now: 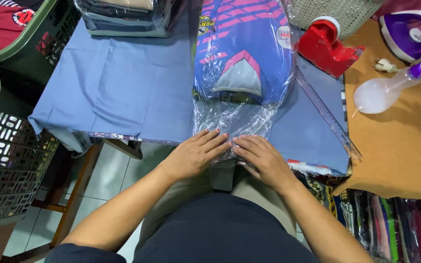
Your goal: Packaging folded jerseys into plastic bags and sealing them with adhesive tape.
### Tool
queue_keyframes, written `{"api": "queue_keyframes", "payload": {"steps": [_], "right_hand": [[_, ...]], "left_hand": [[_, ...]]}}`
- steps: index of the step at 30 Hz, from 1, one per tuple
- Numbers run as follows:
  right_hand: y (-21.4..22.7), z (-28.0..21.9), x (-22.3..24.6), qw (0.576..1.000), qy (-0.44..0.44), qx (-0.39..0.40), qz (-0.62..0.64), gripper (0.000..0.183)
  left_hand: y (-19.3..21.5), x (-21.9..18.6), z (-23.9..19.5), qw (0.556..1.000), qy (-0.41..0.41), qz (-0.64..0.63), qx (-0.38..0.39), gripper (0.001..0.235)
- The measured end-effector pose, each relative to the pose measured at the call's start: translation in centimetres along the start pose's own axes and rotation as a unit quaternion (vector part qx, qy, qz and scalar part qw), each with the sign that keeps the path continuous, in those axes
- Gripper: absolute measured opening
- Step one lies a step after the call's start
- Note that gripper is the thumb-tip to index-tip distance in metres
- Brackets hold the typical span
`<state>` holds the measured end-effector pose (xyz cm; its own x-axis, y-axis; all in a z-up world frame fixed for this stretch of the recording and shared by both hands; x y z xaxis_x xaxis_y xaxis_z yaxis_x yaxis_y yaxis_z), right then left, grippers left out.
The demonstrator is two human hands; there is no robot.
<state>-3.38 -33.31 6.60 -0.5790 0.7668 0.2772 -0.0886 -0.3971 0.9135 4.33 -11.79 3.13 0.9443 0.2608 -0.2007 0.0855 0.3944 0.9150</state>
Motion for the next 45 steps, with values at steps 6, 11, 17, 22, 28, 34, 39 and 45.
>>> {"api": "queue_keyframes", "payload": {"steps": [6, 11, 17, 22, 28, 34, 39, 45], "right_hand": [[0.7, 0.3, 0.8, 0.998, -0.003, -0.037, 0.046, 0.048], [1.8, -2.3, -4.0, 0.981, -0.125, -0.103, 0.107, 0.042], [3.3, -7.7, -15.0, 0.894, -0.327, -0.184, -0.245, 0.049], [3.9, -7.9, -15.0, 0.877, -0.403, -0.157, -0.210, 0.039], [4.7, -8.6, -12.7, 0.876, -0.353, -0.216, -0.248, 0.037], [6.1, -5.9, -7.7, 0.895, -0.284, -0.341, -0.045, 0.034], [4.1, 0.7, -2.6, 0.983, -0.102, -0.153, 0.006, 0.030], [2.6, 1.5, -2.7, 0.989, -0.094, -0.097, 0.064, 0.025]], "left_hand": [[1.1, -2.2, 1.9, 0.996, 0.010, 0.084, 0.036, 0.070], [-1.5, -1.9, 1.5, 0.989, 0.039, 0.139, 0.026, 0.063], [-2.0, -2.1, 1.4, 0.986, 0.047, 0.156, 0.020, 0.058], [-2.5, -1.9, 1.2, 0.985, 0.046, 0.167, 0.025, 0.060], [-3.1, -1.9, 0.9, 0.985, 0.052, 0.164, 0.018, 0.062], [-2.5, -2.2, 1.0, 0.987, 0.052, 0.154, 0.001, 0.061], [-3.4, -1.8, 0.6, 0.989, 0.051, 0.138, -0.029, 0.061], [-3.9, -3.1, -1.3, 0.980, 0.041, 0.192, -0.041, 0.069]]}}
Point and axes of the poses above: each hand's wrist, its own z-axis towards the middle knuckle, its own y-axis out of the back of the hand, x = y × z, the point moved 3 cm from there along z, towards the middle knuckle, and after that the axes turned 2 degrees about x, right-handed, at the moved point
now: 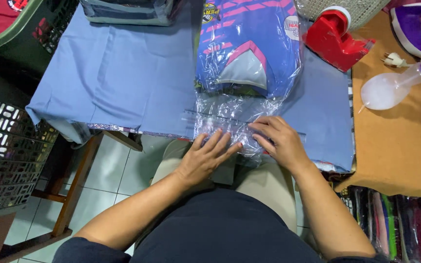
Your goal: Packaging folded jerseys into plastic bags and sealing them with adhesive tape.
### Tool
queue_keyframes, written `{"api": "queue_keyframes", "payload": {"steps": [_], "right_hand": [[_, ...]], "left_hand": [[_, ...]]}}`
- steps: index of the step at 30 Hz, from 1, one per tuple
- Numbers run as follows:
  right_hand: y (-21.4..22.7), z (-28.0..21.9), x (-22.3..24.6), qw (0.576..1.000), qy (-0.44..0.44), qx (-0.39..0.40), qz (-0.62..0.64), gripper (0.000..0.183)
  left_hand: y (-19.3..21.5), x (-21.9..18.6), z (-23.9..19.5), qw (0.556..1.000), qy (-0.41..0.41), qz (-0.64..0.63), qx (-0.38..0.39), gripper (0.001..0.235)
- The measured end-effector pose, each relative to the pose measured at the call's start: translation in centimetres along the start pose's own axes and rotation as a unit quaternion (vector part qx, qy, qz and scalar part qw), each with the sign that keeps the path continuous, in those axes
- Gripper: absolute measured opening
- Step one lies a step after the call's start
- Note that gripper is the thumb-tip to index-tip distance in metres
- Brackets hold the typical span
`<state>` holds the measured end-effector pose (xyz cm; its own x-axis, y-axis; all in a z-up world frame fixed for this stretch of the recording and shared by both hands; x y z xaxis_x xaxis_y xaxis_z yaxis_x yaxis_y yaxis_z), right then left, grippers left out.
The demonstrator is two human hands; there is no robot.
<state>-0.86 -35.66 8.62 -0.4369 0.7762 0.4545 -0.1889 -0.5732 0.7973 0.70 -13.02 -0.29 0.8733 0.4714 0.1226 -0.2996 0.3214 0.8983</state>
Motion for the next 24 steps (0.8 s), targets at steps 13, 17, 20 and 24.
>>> {"api": "queue_keyframes", "payload": {"steps": [13, 17, 20, 24], "right_hand": [[0.6, -1.7, -0.4, 0.998, 0.007, 0.052, 0.017, 0.036], [1.2, -2.7, -0.3, 0.996, -0.013, 0.092, 0.016, 0.052], [1.4, -3.1, 0.6, 0.995, -0.005, 0.095, 0.010, 0.056], [0.6, -3.5, 1.1, 0.998, 0.013, 0.058, -0.024, 0.047]], "left_hand": [[6.0, 6.4, 0.3, 0.981, 0.009, -0.181, 0.072, 0.086], [5.9, 6.9, -0.1, 0.980, -0.016, -0.194, 0.052, 0.082], [5.5, 6.6, -0.3, 0.986, -0.009, -0.164, 0.018, 0.066], [4.8, 6.1, -0.7, 0.985, 0.016, -0.161, -0.052, 0.038]]}}
Point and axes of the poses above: each hand's wrist, its own z-axis towards the middle knuckle, its own y-axis out of the back of the hand, x = y × z, the point moved 3 cm from there along z, towards the middle knuckle, and after that the axes turned 2 degrees about x, right-handed, at the moved point
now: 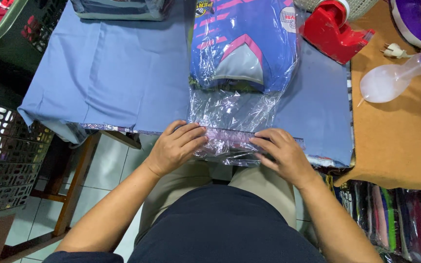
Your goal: Packaging folded jerseys into plastic bags and sealing them with adhesive tape.
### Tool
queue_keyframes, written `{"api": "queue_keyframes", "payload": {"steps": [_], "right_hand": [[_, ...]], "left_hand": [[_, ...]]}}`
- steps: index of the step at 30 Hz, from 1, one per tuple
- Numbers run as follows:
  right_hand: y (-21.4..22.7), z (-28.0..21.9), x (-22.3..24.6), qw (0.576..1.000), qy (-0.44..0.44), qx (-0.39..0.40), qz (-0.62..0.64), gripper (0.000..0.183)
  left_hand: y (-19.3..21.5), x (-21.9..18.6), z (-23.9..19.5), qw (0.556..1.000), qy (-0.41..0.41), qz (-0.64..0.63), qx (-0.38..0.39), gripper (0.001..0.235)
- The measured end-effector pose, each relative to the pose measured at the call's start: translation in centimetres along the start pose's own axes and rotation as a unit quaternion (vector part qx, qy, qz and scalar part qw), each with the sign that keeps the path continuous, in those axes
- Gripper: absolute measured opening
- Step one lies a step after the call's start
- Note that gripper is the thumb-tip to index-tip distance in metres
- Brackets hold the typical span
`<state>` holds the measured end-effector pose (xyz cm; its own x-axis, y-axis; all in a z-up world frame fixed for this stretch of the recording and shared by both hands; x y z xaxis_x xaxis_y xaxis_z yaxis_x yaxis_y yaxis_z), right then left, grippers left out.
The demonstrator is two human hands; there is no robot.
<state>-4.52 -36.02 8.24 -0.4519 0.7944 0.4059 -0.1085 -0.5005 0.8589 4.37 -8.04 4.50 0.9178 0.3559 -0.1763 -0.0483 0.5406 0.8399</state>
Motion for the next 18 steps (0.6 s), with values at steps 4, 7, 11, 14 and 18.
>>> {"api": "queue_keyframes", "payload": {"steps": [4, 7, 11, 14, 18], "right_hand": [[-1.4, -0.5, -0.5, 0.997, 0.023, -0.070, -0.009, 0.033], [-1.7, -0.9, -0.6, 0.992, 0.021, -0.125, 0.014, 0.019], [-2.1, -1.0, -0.9, 0.986, -0.035, -0.156, 0.041, 0.007], [-2.4, -0.8, -1.0, 0.982, -0.067, -0.168, 0.047, 0.011], [-2.4, -0.4, -0.9, 0.976, -0.093, -0.190, 0.058, 0.011]], "left_hand": [[0.3, -0.1, 0.3, 0.998, 0.013, -0.040, -0.037, 0.027], [0.2, 0.2, 0.1, 0.994, 0.038, -0.082, -0.054, 0.024], [-0.3, 0.6, 0.1, 0.983, 0.101, -0.126, -0.082, 0.012], [-0.5, 0.5, 0.7, 0.972, 0.153, -0.141, -0.104, 0.008], [-0.8, 0.7, 1.3, 0.956, 0.214, -0.148, -0.134, 0.014]]}}
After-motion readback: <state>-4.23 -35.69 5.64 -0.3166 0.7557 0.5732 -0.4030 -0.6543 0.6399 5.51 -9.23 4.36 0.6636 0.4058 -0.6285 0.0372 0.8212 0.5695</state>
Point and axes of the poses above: each hand's wrist, its own z-axis towards the middle knuckle, its own y-axis out of the back of the hand, x = y × z, the point moved 3 cm from there along z, towards the middle knuckle, and after that the axes turned 2 degrees about x, right-handed, at the moved point
